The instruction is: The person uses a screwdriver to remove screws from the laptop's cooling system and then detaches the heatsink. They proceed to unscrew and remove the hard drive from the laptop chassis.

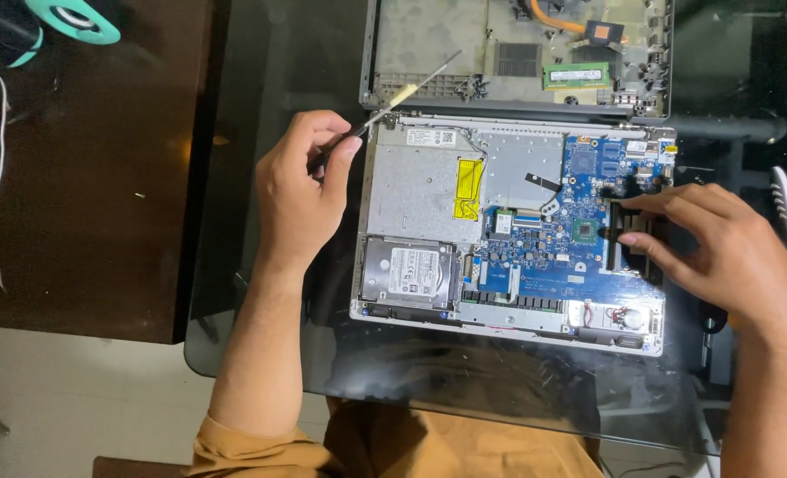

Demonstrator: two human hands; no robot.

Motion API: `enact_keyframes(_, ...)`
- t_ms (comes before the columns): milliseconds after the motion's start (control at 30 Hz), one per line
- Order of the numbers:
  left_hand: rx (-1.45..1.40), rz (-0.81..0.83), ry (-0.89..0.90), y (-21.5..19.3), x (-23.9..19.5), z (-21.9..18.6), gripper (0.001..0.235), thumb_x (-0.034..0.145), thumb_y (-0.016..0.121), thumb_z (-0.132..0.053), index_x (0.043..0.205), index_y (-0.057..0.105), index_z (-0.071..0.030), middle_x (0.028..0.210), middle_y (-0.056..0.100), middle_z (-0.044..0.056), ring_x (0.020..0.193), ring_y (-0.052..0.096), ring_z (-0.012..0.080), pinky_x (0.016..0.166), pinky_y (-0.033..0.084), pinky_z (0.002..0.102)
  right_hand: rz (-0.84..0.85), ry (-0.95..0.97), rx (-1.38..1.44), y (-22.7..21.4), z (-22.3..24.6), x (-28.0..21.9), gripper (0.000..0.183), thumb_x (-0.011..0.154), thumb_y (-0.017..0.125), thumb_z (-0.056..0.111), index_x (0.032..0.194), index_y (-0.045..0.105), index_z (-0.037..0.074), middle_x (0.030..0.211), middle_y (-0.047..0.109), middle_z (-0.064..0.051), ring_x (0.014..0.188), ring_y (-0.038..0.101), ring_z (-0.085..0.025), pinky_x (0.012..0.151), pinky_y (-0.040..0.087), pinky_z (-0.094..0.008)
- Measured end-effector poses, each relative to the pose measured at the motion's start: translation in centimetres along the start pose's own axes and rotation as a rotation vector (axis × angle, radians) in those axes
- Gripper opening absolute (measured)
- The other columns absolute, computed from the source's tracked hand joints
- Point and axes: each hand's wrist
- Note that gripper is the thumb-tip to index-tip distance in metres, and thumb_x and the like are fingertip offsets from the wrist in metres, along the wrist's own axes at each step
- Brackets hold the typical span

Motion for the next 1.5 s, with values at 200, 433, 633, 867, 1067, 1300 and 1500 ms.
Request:
enact_keyframes(200, 0.046, 0.054, -0.216, 0.2, -0.1, 0.4, 0.025, 0.106, 0.057, -0.033, 0.100, 0.060, -0.009, 0.089, 0.071, 0.000, 0.071, 0.065, 0.0141, 0.061, 0.053, 0.031, -0.032, 0.002, 0.003, -0.2, 1.1, 0.3, 0.038, 0.087, 0.078, 0.028, 0.116, 0.074, 0.003, 0.113, 0.076, -0.005, 0.102, 0.069, -0.021, 0.097, 0.054, -0.036)
enact_keyframes(433, 0.071, 0.208, -0.405, 1.3, -0.9, 2.1, 0.033, 0.098, 0.072, -0.029, 0.091, 0.046, -0.012, 0.080, 0.067, 0.002, 0.065, 0.064, 0.0186, 0.059, 0.053, 0.037, -0.070, 0.093, -0.005, 0.2, 3.3, 0.6, 0.046, 0.087, 0.081, 0.028, 0.127, 0.074, 0.007, 0.123, 0.074, -0.007, 0.109, 0.067, -0.025, 0.096, 0.051, -0.037)
enact_keyframes(633, 0.000, 0.320, -0.541, 2.5, -1.1, 1.4, 0.038, 0.086, 0.086, -0.026, 0.090, 0.051, -0.012, 0.098, 0.075, 0.003, 0.065, 0.068, 0.0160, 0.061, 0.057, 0.036, 0.108, 0.082, 0.226, 1.4, 11.3, 3.7, 0.083, 0.082, 0.071, 0.049, 0.150, 0.046, 0.007, 0.137, 0.061, -0.017, 0.122, 0.056, -0.034, 0.099, 0.048, -0.051)
enact_keyframes(867, -0.009, 0.277, -0.557, 2.7, -1.1, 1.3, 0.042, 0.082, 0.090, -0.021, 0.089, 0.050, -0.010, 0.090, 0.075, 0.005, 0.069, 0.073, 0.0158, 0.063, 0.061, 0.033, 0.032, -0.008, 0.291, 3.8, 14.9, 5.0, 0.094, 0.089, 0.070, 0.048, 0.156, 0.027, -0.001, 0.145, 0.049, -0.025, 0.142, 0.037, -0.041, 0.119, 0.026, -0.061)
enact_keyframes(1067, 0.023, 0.285, -0.575, 2.8, -1.2, 1.4, 0.049, 0.079, 0.093, -0.029, 0.092, 0.051, -0.009, 0.095, 0.074, 0.006, 0.071, 0.073, 0.0186, 0.062, 0.062, 0.035, -0.041, 0.040, 0.377, 5.1, 16.2, 5.5, 0.085, 0.090, 0.072, 0.044, 0.141, 0.027, -0.007, 0.146, 0.046, -0.029, 0.135, 0.047, -0.042, 0.122, 0.020, -0.065)
enact_keyframes(1300, 0.085, 0.252, -0.537, 2.9, -1.4, 1.7, 0.051, 0.076, 0.095, -0.030, 0.092, 0.051, -0.010, 0.094, 0.076, -0.002, 0.070, 0.077, 0.0187, 0.071, 0.056, 0.043, -0.067, 0.001, 0.480, 5.5, 15.9, 5.2, 0.071, 0.088, 0.075, 0.038, 0.123, 0.029, -0.003, 0.152, 0.039, -0.032, 0.146, 0.040, -0.042, 0.124, 0.009, -0.071)
enact_keyframes(1500, 0.024, 0.225, -0.578, 2.4, -1.0, 1.8, 0.051, 0.076, 0.093, -0.026, 0.098, 0.052, -0.007, 0.105, 0.075, 0.007, 0.067, 0.078, 0.0170, 0.062, 0.062, 0.036, -0.014, 0.062, 0.392, 6.7, 15.8, 5.5, 0.097, 0.085, 0.071, 0.055, 0.147, 0.028, -0.006, 0.153, 0.037, -0.025, 0.144, 0.046, -0.037, 0.123, 0.005, -0.070)
Point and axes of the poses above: each hand's wrist, its own x-axis towards the middle knuckle, its own y-axis out of the palm, z = x × y
